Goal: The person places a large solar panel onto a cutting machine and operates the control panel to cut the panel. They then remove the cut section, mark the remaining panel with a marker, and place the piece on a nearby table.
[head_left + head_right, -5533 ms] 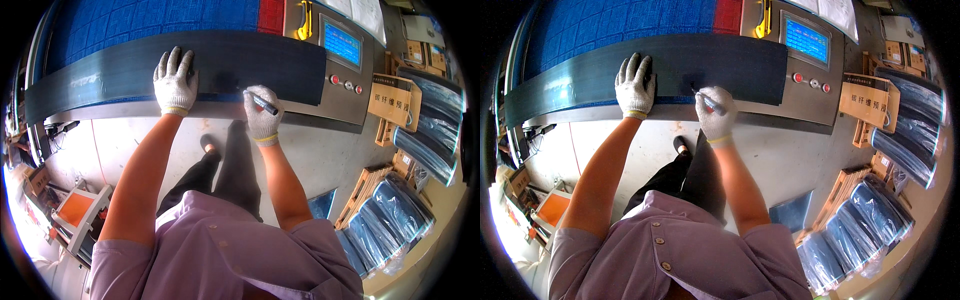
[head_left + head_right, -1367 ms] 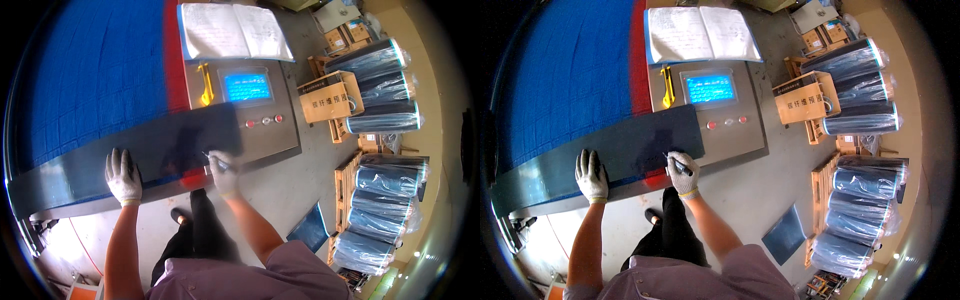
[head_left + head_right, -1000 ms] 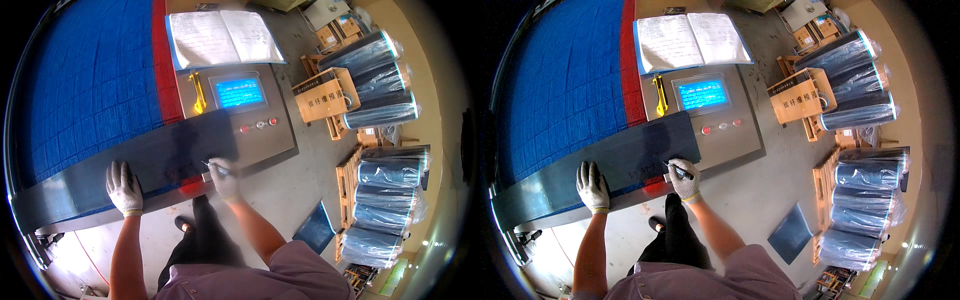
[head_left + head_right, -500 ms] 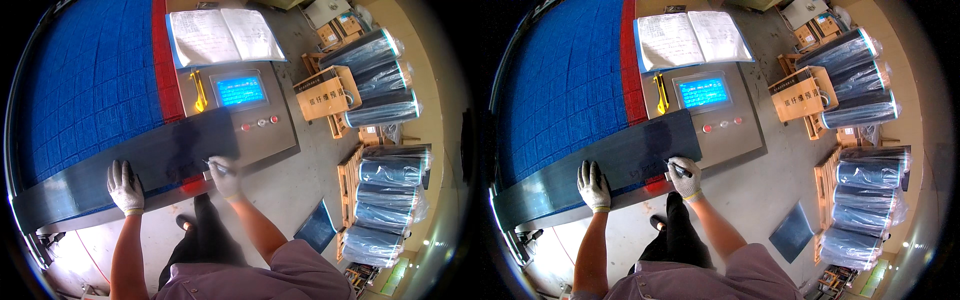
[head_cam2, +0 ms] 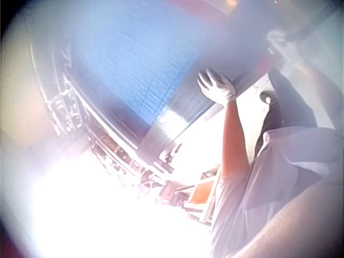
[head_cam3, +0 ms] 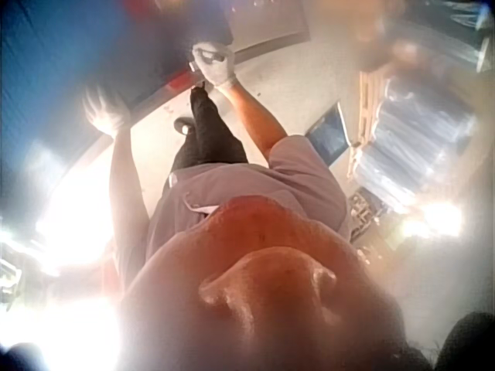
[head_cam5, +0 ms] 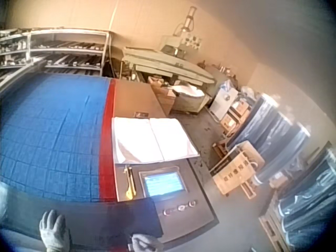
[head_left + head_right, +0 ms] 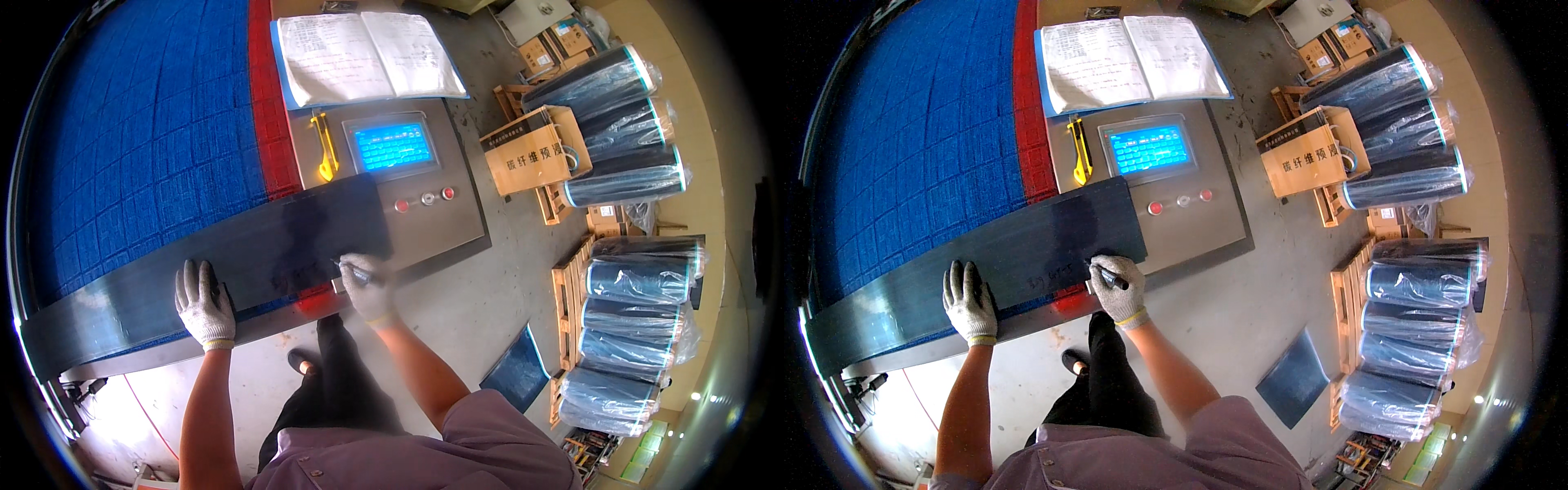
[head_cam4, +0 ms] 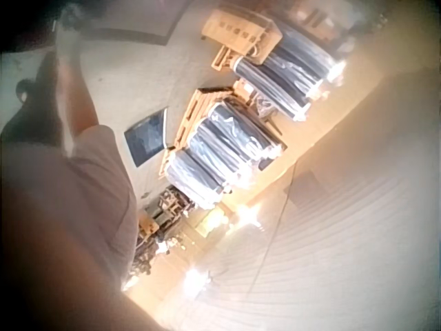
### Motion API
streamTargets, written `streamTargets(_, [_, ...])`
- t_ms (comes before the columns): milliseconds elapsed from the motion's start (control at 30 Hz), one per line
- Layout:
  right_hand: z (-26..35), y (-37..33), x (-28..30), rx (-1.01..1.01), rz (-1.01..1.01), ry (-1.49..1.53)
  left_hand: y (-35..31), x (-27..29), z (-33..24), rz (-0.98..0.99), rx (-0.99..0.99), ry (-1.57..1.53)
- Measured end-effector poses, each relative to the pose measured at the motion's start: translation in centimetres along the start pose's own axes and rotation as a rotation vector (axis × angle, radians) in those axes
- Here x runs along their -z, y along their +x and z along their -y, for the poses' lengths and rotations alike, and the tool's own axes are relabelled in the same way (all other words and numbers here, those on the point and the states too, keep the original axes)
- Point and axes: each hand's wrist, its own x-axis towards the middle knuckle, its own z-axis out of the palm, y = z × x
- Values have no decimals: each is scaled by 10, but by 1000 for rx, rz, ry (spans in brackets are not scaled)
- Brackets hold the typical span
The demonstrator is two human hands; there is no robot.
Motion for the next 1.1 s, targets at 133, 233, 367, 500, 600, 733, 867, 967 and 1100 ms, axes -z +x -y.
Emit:
streamTargets(133, [0, -3, 4, -87, -7, 64, 0, 1, -1, 4, 4, 11])
streamTargets(233, [6, 6, 0, -84, -99, 27, 1, 1, -1, -5, -5, 3])
streamTargets(367, [1, 3, 6, -61, 4, 51, 2, 2, -2, -14, -5, -8])
streamTargets(500, [2, 2, 22, -106, -87, -3, 1, 3, -3, -12, 5, 15])
streamTargets(600, [0, 3, 31, -69, -70, -36, 1, 2, -3, -13, -1, 6])
streamTargets(733, [0, 5, 33, -63, -39, -55, 1, 2, -2, -13, -6, 7])
streamTargets(867, [-4, 4, 32, -105, -77, -45, 1, 2, -3, -18, -4, 9])
streamTargets(967, [-2, 5, 32, -97, -67, -55, 1, 2, -3, -26, -8, 1])
streamTargets(1100, [-4, 4, 36, -45, -28, -105, 0, 2, -2, -36, -17, 3])
